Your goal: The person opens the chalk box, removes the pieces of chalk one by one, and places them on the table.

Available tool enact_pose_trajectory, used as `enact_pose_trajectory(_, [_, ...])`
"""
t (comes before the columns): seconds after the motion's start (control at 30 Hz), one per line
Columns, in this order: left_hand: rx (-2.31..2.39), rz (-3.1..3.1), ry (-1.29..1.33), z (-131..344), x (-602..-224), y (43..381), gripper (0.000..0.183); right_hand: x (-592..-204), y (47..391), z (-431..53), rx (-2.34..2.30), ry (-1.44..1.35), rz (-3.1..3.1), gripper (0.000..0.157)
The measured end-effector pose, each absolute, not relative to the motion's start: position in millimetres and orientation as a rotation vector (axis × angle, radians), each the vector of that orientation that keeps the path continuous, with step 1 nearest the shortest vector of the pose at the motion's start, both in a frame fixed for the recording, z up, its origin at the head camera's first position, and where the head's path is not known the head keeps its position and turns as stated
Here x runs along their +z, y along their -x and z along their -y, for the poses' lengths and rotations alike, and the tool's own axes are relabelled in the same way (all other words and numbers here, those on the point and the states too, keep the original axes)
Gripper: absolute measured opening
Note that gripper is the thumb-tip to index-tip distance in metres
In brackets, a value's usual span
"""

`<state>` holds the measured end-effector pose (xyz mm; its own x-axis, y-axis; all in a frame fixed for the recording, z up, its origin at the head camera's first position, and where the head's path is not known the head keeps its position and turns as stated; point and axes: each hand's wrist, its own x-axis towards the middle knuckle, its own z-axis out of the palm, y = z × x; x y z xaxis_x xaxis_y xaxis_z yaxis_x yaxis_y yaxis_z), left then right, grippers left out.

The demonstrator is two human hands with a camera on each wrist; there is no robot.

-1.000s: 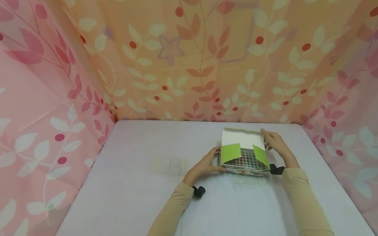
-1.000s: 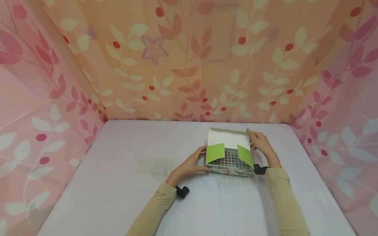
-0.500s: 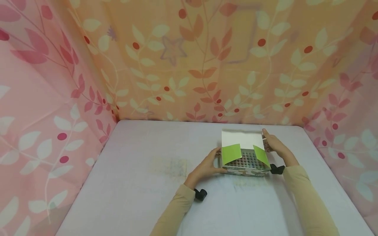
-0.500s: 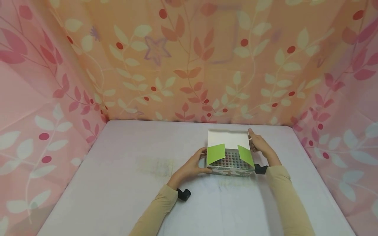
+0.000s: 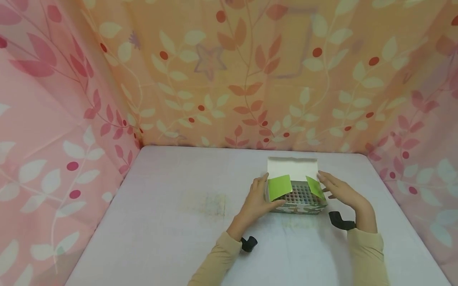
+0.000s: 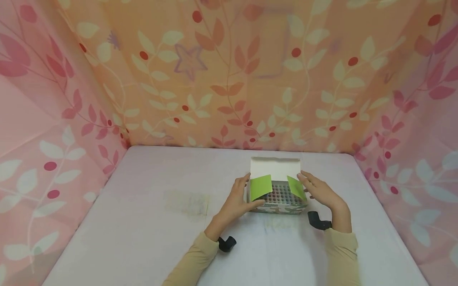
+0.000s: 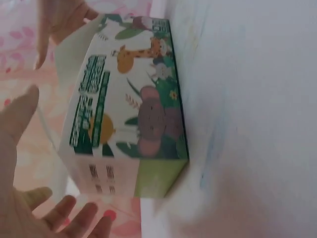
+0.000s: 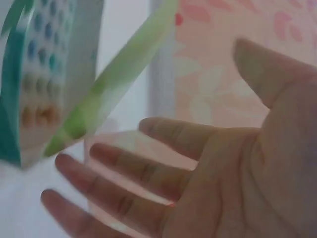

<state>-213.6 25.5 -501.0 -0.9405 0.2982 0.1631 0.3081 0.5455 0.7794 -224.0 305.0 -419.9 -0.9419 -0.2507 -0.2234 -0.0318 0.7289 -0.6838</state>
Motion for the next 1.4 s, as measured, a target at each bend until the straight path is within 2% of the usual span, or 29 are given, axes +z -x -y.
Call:
enact_pose_trajectory(0.27, [-1.059, 2.710, 0.440, -48, -500, 210, 0.071, -418, 199, -281, -0.803, 0.377, -2.851, 0.084])
enact_pose_trajectory(0.37, [-1.105, 2.687, 0.409, -51, -499, 208, 0.062, -424, 198, -279, -0.748, 0.377, -2.906, 0.083])
enact_pose_trajectory(0.73, [-1.743, 2.440, 0.341, -36, -506, 209, 0.054, -425, 194, -298, -0.897, 0.267, -2.927, 0.060])
enact_pose_trajectory(1.0, [-1.925, 2.323, 0.271, -26, -513, 208, 0.049, -432, 196, -335, -1.083, 0.176, -2.777, 0.070])
enact_pose_trajectory(1.4, [-2.552, 2.068, 0.095, -16, -523, 210, 0.038, -475, 203, -370, -1.703, 0.295, -2.421, 0.027])
